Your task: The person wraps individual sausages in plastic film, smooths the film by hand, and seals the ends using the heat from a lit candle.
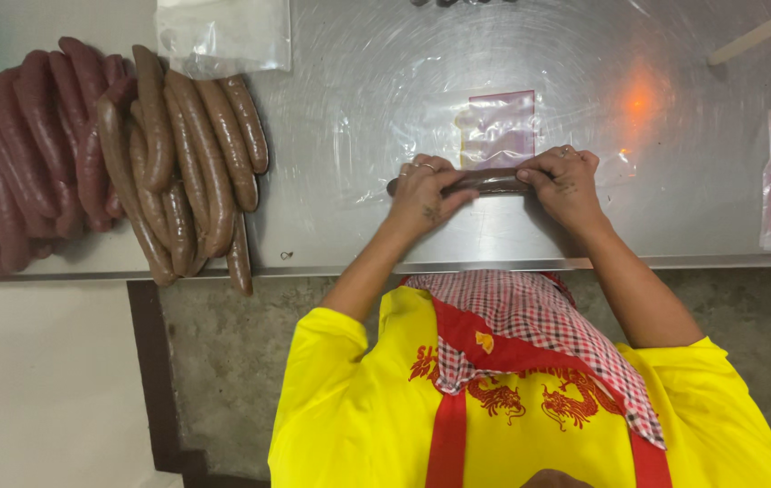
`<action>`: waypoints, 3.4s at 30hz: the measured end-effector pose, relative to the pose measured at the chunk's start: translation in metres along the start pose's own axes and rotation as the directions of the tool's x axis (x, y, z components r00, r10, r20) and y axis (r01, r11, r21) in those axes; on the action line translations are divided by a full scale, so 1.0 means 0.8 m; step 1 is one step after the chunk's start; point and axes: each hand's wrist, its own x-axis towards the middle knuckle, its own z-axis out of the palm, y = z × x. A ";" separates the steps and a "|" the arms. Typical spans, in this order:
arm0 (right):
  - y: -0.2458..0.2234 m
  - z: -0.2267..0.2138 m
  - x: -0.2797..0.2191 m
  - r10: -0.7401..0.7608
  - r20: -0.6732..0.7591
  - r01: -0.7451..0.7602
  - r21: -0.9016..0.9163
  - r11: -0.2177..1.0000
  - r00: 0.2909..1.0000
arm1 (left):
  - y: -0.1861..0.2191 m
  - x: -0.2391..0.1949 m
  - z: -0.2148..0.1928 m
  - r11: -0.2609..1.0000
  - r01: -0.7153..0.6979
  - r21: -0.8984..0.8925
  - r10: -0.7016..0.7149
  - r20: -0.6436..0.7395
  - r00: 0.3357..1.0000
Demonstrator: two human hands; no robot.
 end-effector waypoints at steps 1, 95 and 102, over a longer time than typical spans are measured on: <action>0.000 0.000 0.000 -0.002 -0.001 0.002 -0.020 1.000 1.000 | -0.001 0.002 0.007 1.000 -0.007 -0.001 0.007 0.004 1.000; -0.044 0.000 0.163 -0.397 -0.124 0.309 -0.438 0.844 0.909 | -0.165 0.230 0.002 0.830 0.389 0.401 -0.152 -0.508 0.848; -0.011 0.006 0.230 -0.044 0.078 0.074 -0.433 0.899 0.996 | -0.107 0.152 0.012 0.970 -0.107 0.220 0.142 -0.151 0.978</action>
